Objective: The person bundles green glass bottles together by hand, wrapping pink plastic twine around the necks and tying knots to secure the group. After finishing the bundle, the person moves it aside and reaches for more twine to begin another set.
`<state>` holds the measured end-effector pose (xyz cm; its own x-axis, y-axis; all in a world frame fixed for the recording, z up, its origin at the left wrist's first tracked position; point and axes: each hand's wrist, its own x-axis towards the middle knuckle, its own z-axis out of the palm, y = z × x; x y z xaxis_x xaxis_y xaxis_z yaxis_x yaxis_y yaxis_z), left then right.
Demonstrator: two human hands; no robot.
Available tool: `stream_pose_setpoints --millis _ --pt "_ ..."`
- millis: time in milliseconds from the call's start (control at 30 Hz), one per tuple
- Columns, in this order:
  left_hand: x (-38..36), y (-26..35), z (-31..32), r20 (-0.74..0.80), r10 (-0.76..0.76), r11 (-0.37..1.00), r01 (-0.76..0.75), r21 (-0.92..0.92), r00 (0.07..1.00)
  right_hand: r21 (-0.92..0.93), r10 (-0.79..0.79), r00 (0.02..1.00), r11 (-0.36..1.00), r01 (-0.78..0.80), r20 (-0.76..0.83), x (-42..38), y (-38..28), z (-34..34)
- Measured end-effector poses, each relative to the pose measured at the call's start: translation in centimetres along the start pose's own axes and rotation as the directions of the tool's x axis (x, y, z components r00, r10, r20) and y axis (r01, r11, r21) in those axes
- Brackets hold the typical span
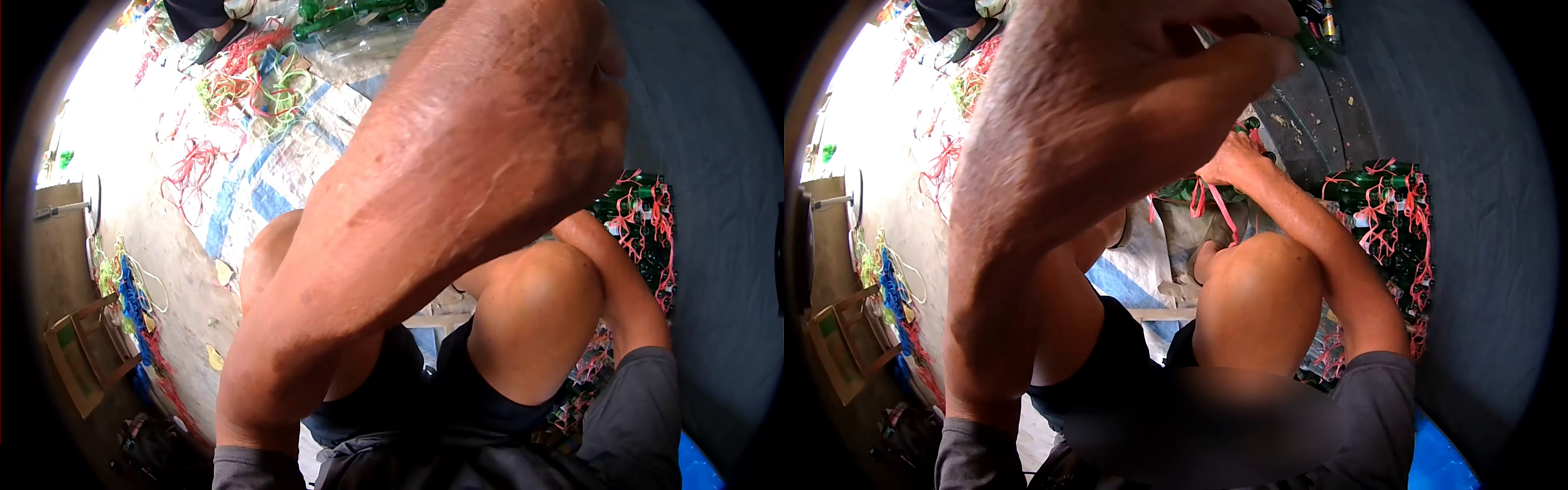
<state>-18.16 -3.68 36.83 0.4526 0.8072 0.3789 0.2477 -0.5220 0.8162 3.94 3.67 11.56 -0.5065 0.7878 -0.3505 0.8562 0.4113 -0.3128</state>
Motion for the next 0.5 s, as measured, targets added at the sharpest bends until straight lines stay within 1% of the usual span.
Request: stream_pose_setpoints --millis 67,133,200,500 --pt "-0.3 -0.3 0.1 -0.006 -0.013 1.000 0.014 0.007 1.000 0.017 0.106 0.994 0.994 -0.106 0.001 0.1 0.1 0.3" --pt "-0.7 -0.6 0.1 -0.007 -0.021 1.000 0.021 0.014 1.000 -0.139 0.138 0.989 0.982 -0.131 0.047 1.0 0.7 1.0" --pt "-1.1 -1.0 0.2 -0.010 -0.027 0.999 0.027 0.017 1.000 -0.166 0.100 0.993 0.982 -0.089 0.059 1.3 1.3 1.7" --pt "-2.7 -2.1 -0.4 -0.051 -0.061 0.998 0.062 0.032 0.997 -0.166 0.112 0.991 0.981 -0.099 0.074 1.8 0.1 -0.6"
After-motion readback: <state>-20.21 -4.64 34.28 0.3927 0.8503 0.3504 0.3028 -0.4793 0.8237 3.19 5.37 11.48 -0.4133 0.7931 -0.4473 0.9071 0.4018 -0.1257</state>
